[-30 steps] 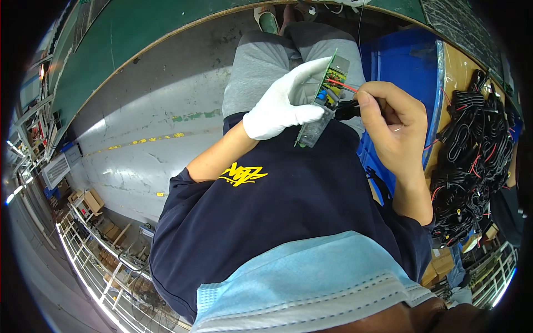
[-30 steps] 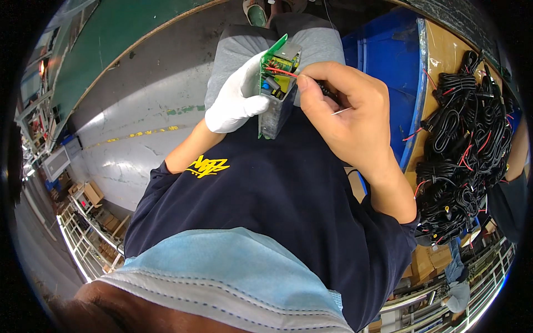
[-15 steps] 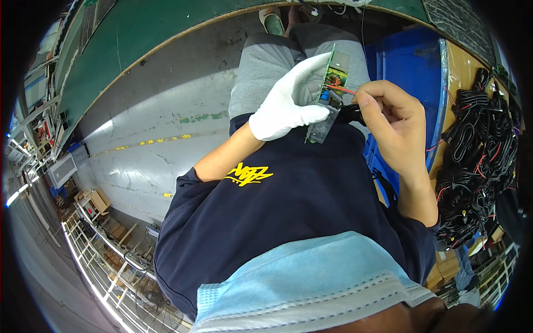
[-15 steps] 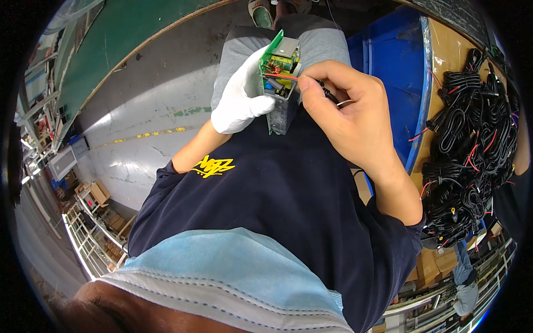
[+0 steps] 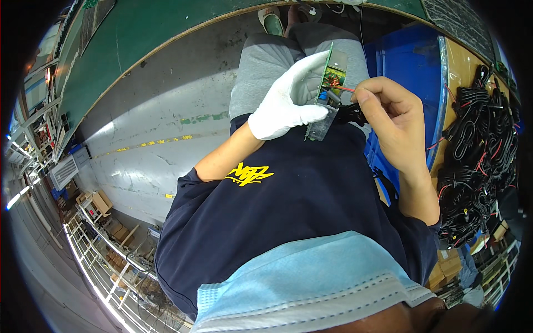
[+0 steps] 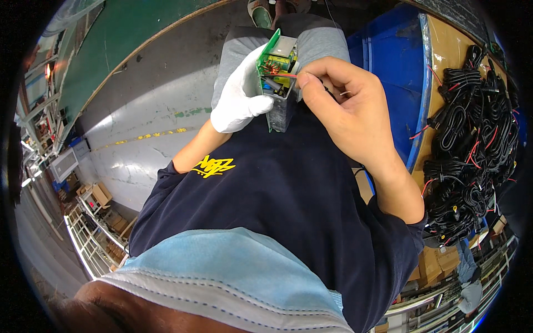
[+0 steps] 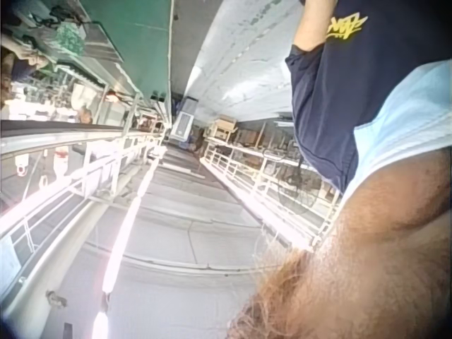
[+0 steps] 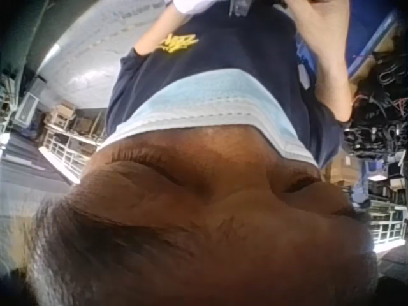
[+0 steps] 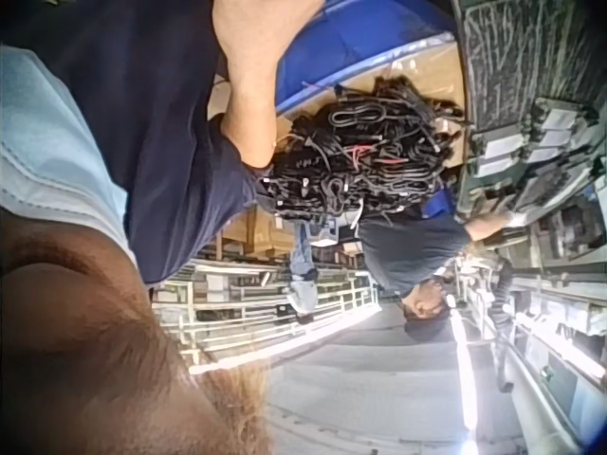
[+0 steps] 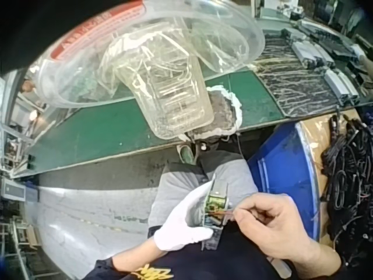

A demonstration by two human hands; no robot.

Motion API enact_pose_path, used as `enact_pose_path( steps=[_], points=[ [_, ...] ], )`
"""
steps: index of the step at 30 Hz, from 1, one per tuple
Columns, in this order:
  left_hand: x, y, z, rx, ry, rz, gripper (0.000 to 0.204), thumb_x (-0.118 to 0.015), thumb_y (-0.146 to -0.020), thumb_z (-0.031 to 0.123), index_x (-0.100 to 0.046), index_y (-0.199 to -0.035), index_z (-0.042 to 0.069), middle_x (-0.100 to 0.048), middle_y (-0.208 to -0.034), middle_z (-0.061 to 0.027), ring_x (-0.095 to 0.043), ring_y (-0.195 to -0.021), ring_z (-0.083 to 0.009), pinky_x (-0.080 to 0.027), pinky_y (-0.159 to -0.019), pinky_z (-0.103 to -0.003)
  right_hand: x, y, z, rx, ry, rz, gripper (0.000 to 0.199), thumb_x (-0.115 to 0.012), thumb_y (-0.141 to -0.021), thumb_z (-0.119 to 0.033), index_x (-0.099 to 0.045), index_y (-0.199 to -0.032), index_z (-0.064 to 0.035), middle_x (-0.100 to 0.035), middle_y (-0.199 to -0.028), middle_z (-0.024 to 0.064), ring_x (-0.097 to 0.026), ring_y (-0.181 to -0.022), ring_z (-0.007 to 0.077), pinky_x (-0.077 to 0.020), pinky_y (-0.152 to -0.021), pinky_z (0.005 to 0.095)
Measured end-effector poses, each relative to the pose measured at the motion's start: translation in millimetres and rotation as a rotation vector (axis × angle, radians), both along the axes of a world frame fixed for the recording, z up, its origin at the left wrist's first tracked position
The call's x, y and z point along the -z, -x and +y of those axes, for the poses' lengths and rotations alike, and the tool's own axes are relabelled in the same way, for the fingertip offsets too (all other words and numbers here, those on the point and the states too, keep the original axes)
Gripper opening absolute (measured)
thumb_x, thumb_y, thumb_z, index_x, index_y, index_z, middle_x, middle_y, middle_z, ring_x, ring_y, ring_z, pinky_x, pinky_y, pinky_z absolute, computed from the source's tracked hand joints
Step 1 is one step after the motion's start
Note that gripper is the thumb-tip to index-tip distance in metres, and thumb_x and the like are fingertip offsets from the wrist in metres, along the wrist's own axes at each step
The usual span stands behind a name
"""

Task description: Connecting wires to printed circuit boards and assembling them into components at a manual assembly station.

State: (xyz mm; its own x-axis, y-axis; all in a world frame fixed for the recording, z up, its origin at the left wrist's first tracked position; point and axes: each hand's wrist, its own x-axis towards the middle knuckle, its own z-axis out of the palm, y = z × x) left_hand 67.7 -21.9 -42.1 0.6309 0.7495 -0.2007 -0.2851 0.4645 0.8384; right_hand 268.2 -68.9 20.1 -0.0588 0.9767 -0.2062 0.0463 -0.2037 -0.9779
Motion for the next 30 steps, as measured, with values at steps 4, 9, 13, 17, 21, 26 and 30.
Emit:
enact_pose_path(
  steps=[4,9,13,17,21,26,30],
  points=[
    [1.2,0.7,0.1,0.0,-0.009,0.007,0.1,-0.087,-0.072,0.026,-0.029,-0.15,0.003,-0.047,-0.142,-0.0122,-0.049,-0.129,-0.0248,-0.043,-0.106,-0.039,0.5,1.0,-0.4,0.012,0.008,-0.012,0.012,-0.058,-0.096,-0.008,-0.065,-0.091,0.0011,-0.053,-0.072,-0.0068,-0.038,-0.063,-0.0009,-0.0272,-0.056,0.0187],
    [2.1,1.6,0.1,-0.004,0.0,-0.016,0.098,-0.085,-0.072,0.018,-0.028,-0.151,0.004,-0.045,-0.144,-0.0119,-0.048,-0.129,-0.0242,-0.044,-0.104,-0.038,4.7,7.0,-2.1,0.053,0.046,0.056,0.013,-0.058,-0.097,-0.009,-0.065,-0.092,0.0009,-0.052,-0.071,-0.0071,-0.038,-0.063,-0.0012,-0.0265,-0.055,0.0188],
    [2.2,1.3,-0.1,-0.006,0.047,-0.062,0.098,-0.083,-0.073,0.003,-0.025,-0.152,0.005,-0.04,-0.146,-0.0117,-0.045,-0.131,-0.0242,-0.046,-0.101,-0.035,3.3,11.5,-4.2,0.089,0.035,0.046,0.013,-0.058,-0.097,-0.009,-0.064,-0.091,0.0008,-0.051,-0.07,-0.0076,-0.037,-0.062,-0.0015,-0.0262,-0.055,0.0188],
    [7.3,1.7,-1.3,-0.021,0.027,-0.07,0.099,-0.082,-0.073,0.002,-0.024,-0.152,0.007,-0.039,-0.147,-0.0121,-0.045,-0.131,-0.0249,-0.047,-0.101,-0.036,3.9,11.0,-4.8,0.066,0.022,-0.044,0.012,-0.058,-0.096,-0.009,-0.063,-0.09,0.0007,-0.049,-0.068,-0.0083,-0.036,-0.061,-0.0018,-0.0257,-0.055,0.0185],
    [10.0,0.8,0.0,-0.015,-0.01,-0.074,0.099,-0.082,-0.072,0.0,-0.024,-0.152,0.007,-0.039,-0.147,-0.0122,-0.045,-0.131,-0.0247,-0.047,-0.1,-0.036,9.1,11.6,-4.1,0.1,-0.017,-0.063,0.012,-0.061,-0.094,-0.008,-0.064,-0.088,0.0019,-0.044,-0.062,-0.0105,-0.033,-0.057,-0.0022,-0.025,-0.051,0.0185],
    [6.4,1.0,-0.7,-0.022,0.009,-0.073,0.098,-0.081,-0.072,-0.001,-0.025,-0.152,0.007,-0.038,-0.148,-0.0121,-0.045,-0.131,-0.0245,-0.048,-0.099,-0.034,6.4,12.4,-0.3,0.093,0.134,0.142,0.013,-0.059,-0.094,-0.009,-0.063,-0.087,0.0009,-0.044,-0.061,-0.0102,-0.033,-0.056,-0.0021,-0.0246,-0.051,0.0194],
    [7.7,0.7,-1.5,-0.038,0.007,-0.071,0.098,-0.081,-0.072,-0.001,-0.025,-0.152,0.007,-0.038,-0.148,-0.012,-0.045,-0.131,-0.0244,-0.049,-0.098,-0.034,9.8,12.7,-1.1,0.069,0.181,0.208,0.019,-0.053,-0.099,-0.015,-0.061,-0.086,-0.003,-0.042,-0.058,-0.0092,-0.03,-0.05,-0.0011,-0.0216,-0.047,0.0197]
  ],
)
